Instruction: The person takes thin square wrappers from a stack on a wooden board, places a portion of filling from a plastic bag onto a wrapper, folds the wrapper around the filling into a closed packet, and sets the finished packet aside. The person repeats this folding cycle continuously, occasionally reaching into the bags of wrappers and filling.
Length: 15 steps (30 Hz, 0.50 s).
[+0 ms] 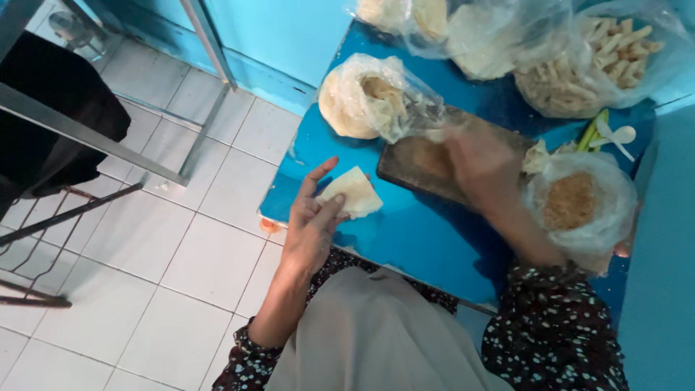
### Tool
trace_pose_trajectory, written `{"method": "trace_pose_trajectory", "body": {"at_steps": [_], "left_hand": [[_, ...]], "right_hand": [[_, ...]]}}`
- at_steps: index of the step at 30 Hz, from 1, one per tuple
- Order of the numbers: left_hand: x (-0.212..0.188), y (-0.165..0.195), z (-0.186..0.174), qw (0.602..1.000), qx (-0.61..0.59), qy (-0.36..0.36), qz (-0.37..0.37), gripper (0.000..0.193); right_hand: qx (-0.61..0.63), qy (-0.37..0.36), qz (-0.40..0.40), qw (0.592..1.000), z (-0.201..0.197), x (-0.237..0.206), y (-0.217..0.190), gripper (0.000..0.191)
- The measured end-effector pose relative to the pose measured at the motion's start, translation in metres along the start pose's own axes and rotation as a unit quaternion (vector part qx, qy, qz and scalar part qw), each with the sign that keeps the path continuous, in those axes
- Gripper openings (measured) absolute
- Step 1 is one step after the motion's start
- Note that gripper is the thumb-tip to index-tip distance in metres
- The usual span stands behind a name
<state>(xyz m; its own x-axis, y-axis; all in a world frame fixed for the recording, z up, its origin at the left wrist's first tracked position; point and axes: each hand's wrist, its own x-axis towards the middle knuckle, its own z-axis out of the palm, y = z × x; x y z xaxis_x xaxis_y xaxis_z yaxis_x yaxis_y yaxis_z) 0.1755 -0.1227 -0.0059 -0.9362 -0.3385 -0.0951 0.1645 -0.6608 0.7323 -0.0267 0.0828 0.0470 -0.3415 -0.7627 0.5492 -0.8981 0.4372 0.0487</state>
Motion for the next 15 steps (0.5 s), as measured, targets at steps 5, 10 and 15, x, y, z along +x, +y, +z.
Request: {"method": "trace_pose_trajectory", "body": {"at_steps": [5,10,15], "left_hand": [[0.015,-0.023,0.01,0.999,0.032,0.013,-0.033,0.052],[0.026,-0.023,0.016,0.992,-0.086,-0.046,-0.084,0.063],[0.036,-0.025,0.026,0.971,-0.177,-0.129,-0.092,0.086]], "right_hand": [[0.079,-0.021,0.003,0.997,0.007,-0.022,0.009,0.032],[0.238,-0.075,0.173,0.953,0.001,-0.026,0.016,0.038],[0.378,-0.017,0.286,0.88,-0.02,-0.011,0.007,0.042]]}}
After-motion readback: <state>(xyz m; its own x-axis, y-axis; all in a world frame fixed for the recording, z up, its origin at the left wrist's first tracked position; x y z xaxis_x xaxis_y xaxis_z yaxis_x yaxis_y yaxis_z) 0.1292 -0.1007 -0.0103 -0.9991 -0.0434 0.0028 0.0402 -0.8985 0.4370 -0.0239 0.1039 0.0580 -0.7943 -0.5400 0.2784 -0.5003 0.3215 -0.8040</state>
